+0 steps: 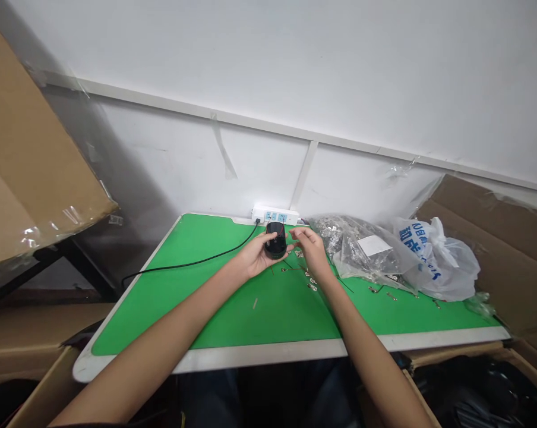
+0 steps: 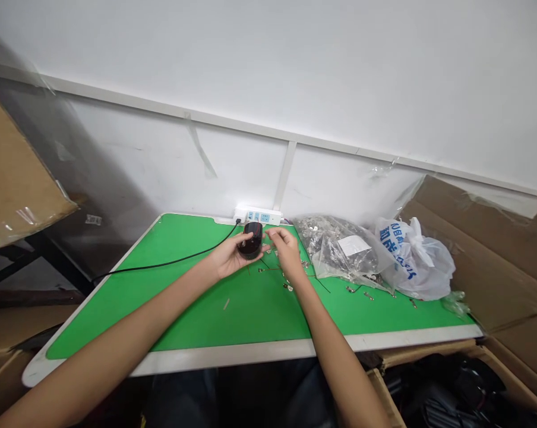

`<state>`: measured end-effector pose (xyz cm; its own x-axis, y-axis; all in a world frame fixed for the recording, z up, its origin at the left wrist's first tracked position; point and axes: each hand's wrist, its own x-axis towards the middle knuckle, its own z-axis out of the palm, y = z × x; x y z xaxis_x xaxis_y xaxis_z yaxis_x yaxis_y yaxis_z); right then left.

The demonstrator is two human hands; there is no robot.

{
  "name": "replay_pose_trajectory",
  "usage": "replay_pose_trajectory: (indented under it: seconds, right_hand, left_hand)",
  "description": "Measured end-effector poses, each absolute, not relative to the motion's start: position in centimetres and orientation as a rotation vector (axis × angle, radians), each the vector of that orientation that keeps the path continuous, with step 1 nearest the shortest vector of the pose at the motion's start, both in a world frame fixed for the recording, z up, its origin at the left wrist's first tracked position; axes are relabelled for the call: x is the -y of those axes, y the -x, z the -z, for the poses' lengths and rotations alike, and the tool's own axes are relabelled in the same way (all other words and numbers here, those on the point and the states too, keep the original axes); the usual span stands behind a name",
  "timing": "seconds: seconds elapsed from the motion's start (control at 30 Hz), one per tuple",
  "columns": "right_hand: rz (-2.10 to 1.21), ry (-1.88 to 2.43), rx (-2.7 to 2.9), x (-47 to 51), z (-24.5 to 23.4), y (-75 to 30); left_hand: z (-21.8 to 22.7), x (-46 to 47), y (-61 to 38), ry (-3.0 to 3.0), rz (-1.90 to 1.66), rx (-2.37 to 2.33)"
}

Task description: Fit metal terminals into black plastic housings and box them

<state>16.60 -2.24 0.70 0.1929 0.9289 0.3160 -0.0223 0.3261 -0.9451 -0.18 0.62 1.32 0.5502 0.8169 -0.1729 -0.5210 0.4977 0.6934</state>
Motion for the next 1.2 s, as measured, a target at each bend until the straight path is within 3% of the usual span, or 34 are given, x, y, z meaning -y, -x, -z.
replay_pose_trajectory:
  seconds: [0.27,0.43,0.7,1.2]
  right_hand:
    - [-0.902,1.095,1.226,3.4,-1.3,-15.6]
    - [-0.417,1.173,1.609,3.7,-1.1,-15.4]
    - [0.062,1.225,1.942,4.5,-1.4,-15.7]
    - [0.308,1.237,2.072,4.0,0.0,-15.5]
  left_hand:
    - [0.1,-0.7,-0.7,-1.292,-1.137,-0.764]
    - [0.3,-0.5,-0.2,-1.756,-1.246,-0.668]
    - [0.5,0.3,0.3,-1.855,-1.351,-0.494]
    - [2.3,0.4,0.0,-1.91,-1.456,-0.509]
